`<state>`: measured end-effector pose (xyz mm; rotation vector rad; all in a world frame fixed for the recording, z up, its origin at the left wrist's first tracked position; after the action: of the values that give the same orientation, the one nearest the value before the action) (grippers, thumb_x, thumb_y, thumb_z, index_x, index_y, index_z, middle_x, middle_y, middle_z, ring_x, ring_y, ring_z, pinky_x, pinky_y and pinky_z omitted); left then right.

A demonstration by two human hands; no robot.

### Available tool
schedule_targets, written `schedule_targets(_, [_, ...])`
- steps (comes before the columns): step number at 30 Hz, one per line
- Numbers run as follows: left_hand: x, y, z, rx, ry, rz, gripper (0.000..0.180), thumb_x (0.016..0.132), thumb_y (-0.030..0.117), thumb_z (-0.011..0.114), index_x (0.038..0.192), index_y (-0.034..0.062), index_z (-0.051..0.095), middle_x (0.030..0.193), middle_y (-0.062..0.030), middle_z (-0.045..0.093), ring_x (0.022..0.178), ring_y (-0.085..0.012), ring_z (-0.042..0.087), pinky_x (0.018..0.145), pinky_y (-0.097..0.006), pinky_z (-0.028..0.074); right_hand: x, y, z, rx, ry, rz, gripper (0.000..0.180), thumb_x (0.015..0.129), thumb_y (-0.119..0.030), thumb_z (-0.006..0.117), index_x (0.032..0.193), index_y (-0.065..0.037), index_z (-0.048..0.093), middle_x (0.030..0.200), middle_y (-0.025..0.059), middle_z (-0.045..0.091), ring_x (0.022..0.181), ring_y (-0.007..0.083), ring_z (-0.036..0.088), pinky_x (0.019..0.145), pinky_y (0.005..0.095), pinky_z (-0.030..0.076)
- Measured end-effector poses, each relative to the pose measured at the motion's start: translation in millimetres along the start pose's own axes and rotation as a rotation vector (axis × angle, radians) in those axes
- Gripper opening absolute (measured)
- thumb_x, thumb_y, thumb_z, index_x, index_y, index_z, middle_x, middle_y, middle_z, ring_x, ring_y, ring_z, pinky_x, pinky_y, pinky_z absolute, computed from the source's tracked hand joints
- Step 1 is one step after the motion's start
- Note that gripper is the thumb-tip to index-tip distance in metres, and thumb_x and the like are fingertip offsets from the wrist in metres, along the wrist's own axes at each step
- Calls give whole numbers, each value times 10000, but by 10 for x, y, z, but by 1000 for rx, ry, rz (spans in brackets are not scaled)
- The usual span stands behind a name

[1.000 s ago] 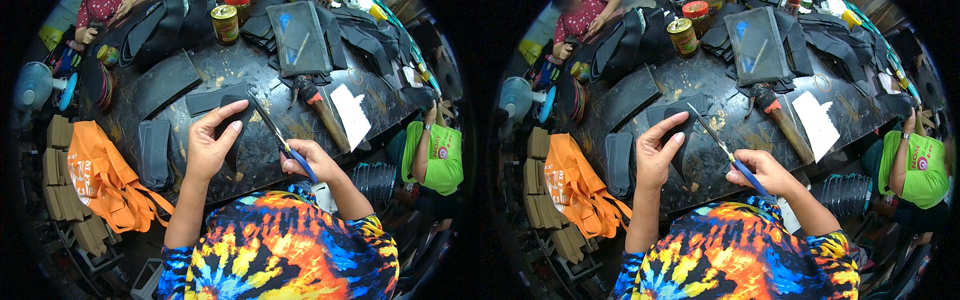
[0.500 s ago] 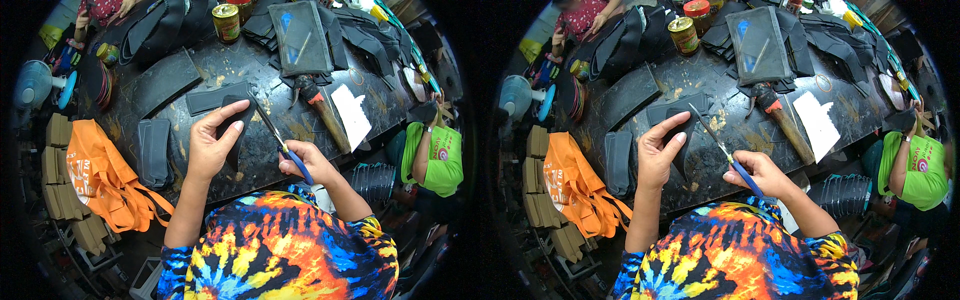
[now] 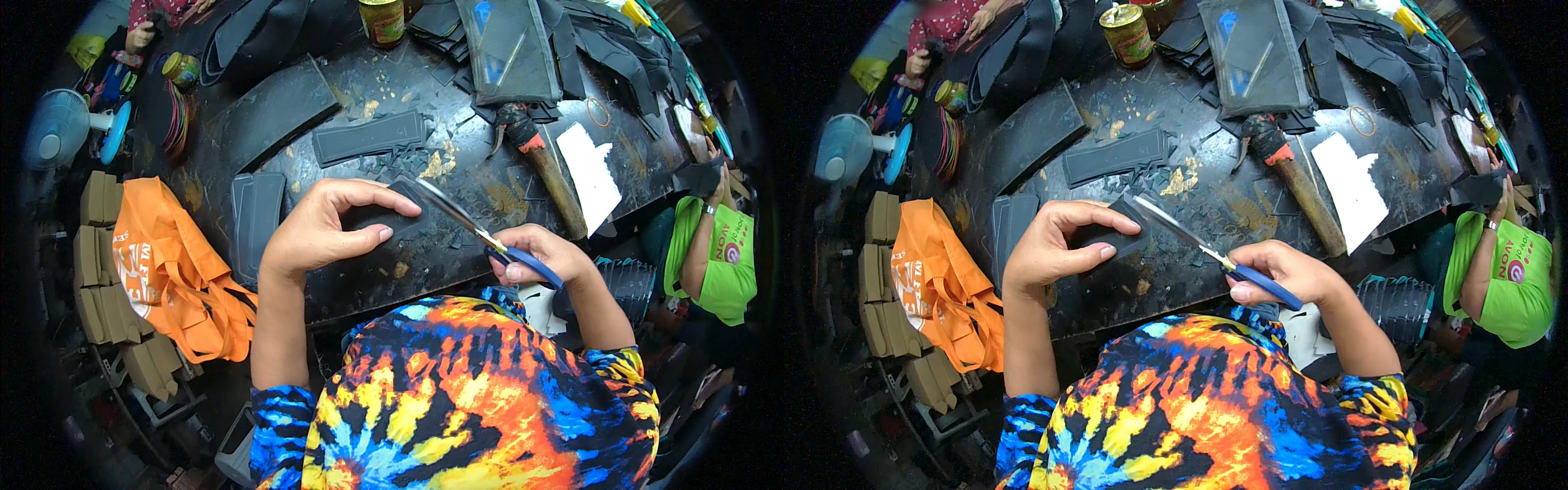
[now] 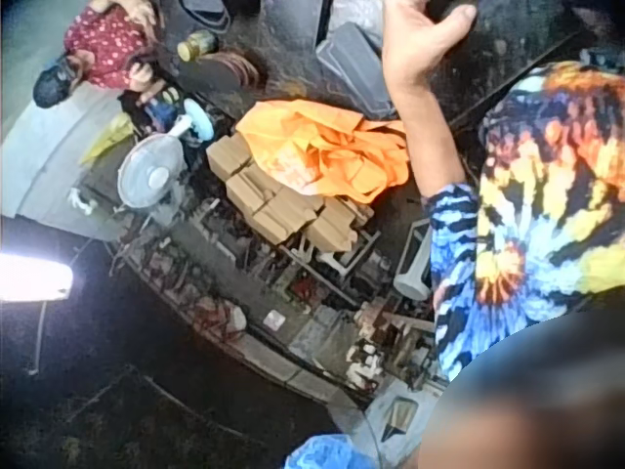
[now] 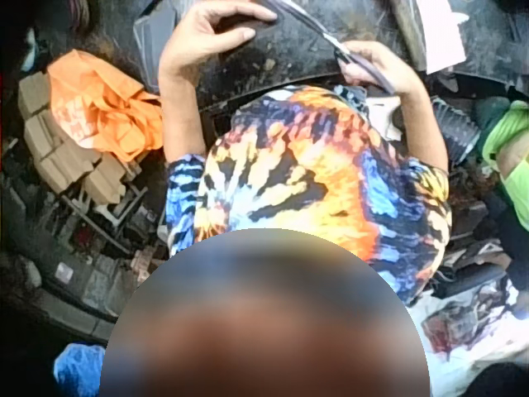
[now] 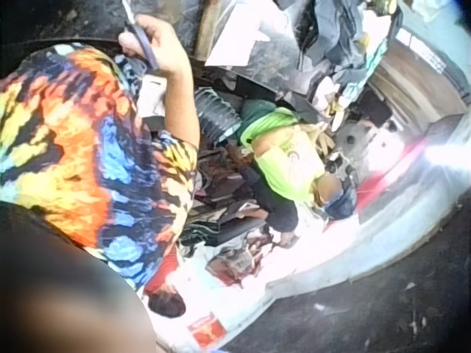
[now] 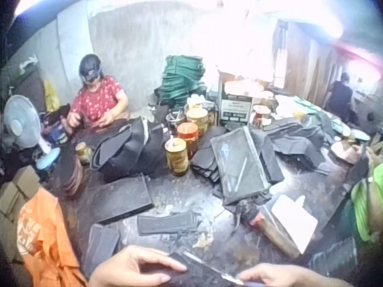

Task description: The person uses shears to cut small rectangular pieces from a black rubber sheet, then stacks the cut pieces and secures them with a rubber band. The person also applies a substance from a jar onto the rubber pieces and rubs it in by hand.

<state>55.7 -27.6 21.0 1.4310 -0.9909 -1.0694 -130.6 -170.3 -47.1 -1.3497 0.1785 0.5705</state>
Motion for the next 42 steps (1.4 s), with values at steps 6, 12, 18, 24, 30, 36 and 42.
schedule_targets(6, [10,21,99,41,-189,-15,360,795,156,748,1114,-9,775,1099,-129,764,1038,-216,703,980,-334,501,19,-108,7,-154,-62,7,363,930,-355,798,859,-47,619,738,-56,506,715,46,450,605,261,372])
schedule_targets(12, [42,6,112,42,-222,-25,360,808,182,756,1115,-3,777,1098,-131,765,1041,-222,707,977,-332,501,51,-183,-14,-258,-26,-31,400,928,-366,799,803,-42,601,695,-55,486,675,44,435,567,274,348])
schedule_targets(18, [49,-14,113,23,-221,-50,362,829,211,763,1120,-3,775,1101,-133,764,1046,-222,705,980,-333,500,53,-177,-67,-371,15,-64,408,917,-347,813,775,-40,586,664,-42,464,648,46,428,539,283,335])
schedule_targets(24, [9,-95,117,-3,-232,-11,378,864,205,733,1175,-9,751,1171,-147,746,1135,-244,674,1036,-357,469,87,-173,-84,-408,65,-90,369,883,-248,851,755,-42,573,661,-54,450,640,35,412,536,273,327])
schedule_targets(30, [-456,-50,-170,-144,173,97,447,908,46,645,1348,-30,641,1334,-128,658,1243,-208,609,1097,-353,441,104,20,-185,-75,189,39,293,885,-225,831,831,-41,609,705,-39,563,655,49,531,577,241,423])
schedule_targets(36, [-1072,-39,-1048,-102,665,29,492,917,-87,623,1404,-44,564,1330,-92,632,1204,-149,601,1015,-300,514,189,-32,-330,-38,298,-68,256,943,-259,749,889,-42,624,741,26,646,669,101,621,618,251,512])
schedule_targets(42, [-1133,-51,-1344,947,930,-51,573,857,-26,689,1414,65,590,1409,-160,574,1285,-298,560,1087,-425,446,166,9,-369,-11,382,-78,448,908,-463,762,864,-42,618,717,47,633,631,120,622,577,250,505])
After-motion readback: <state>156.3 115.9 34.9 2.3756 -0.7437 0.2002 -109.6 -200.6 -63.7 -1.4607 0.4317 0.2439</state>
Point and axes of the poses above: each hand's wrist, its own x-axis towards the middle knuckle, its own z-axis out of the palm, y = z × x, the point moved 9 cm from there along x, towards the middle knuckle
